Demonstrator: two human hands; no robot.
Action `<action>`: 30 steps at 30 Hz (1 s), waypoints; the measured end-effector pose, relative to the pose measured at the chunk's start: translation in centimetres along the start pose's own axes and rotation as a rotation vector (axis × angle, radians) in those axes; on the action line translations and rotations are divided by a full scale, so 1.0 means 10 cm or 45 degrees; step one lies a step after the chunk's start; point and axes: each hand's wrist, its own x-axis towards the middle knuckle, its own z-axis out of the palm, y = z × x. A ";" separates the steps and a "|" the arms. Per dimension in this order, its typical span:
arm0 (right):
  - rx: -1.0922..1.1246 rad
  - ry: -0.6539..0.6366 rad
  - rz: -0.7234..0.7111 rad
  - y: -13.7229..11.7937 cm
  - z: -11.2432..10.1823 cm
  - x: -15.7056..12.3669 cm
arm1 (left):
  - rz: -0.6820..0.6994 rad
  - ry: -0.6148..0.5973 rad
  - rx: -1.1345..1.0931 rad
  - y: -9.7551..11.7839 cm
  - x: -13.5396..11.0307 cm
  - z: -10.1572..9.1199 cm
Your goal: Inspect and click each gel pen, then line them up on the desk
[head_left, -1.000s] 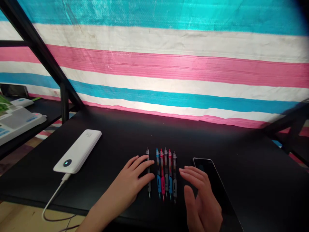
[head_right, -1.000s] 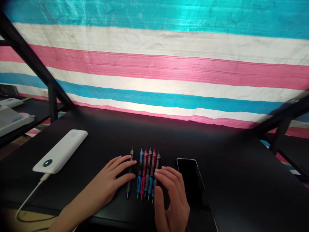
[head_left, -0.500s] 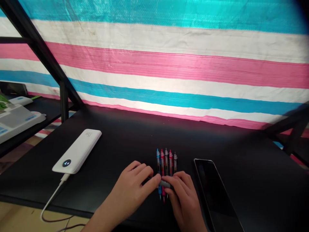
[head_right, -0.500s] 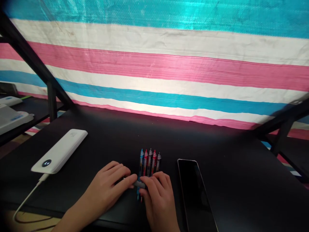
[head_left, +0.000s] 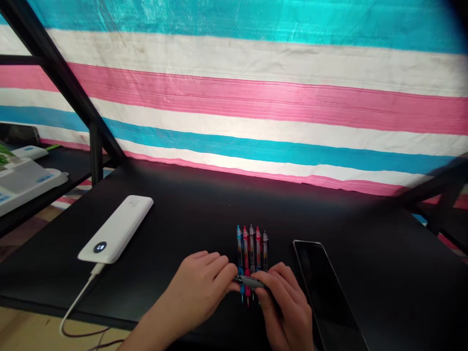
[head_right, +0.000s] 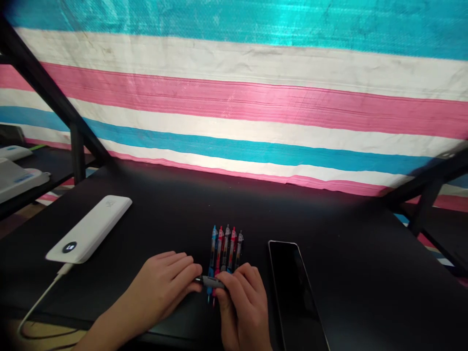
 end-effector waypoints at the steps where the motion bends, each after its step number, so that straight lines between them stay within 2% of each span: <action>1: 0.002 -0.011 0.017 0.00 0.00 0.00 | 0.000 -0.010 0.004 0.00 -0.01 -0.01; 5: -0.031 -0.061 0.002 0.02 0.01 0.00 | -0.008 -0.084 -0.002 0.02 0.00 -0.04; 10: -0.001 0.035 -0.071 0.04 0.06 0.00 | -0.041 -0.206 -0.054 0.02 0.02 -0.04; 12: 0.037 0.047 -0.069 0.03 0.06 0.00 | -0.038 -0.202 -0.089 0.02 0.02 -0.05; 15: 0.111 0.055 -0.017 0.00 0.04 -0.01 | -0.055 -0.083 -0.216 -0.01 0.02 -0.10; 17: 0.167 0.092 0.093 -0.03 0.03 -0.01 | -0.158 0.039 -0.431 -0.02 0.00 -0.14; 22: 0.316 0.198 0.423 -0.10 0.02 -0.01 | -0.629 0.426 -0.980 -0.02 -0.13 -0.17; 25: 0.364 0.213 0.490 -0.12 0.03 -0.01 | -0.842 0.534 -1.185 0.00 -0.19 -0.13; 30: 0.372 0.193 0.566 -0.14 0.03 -0.01 | -0.885 0.635 -1.398 0.03 -0.20 -0.06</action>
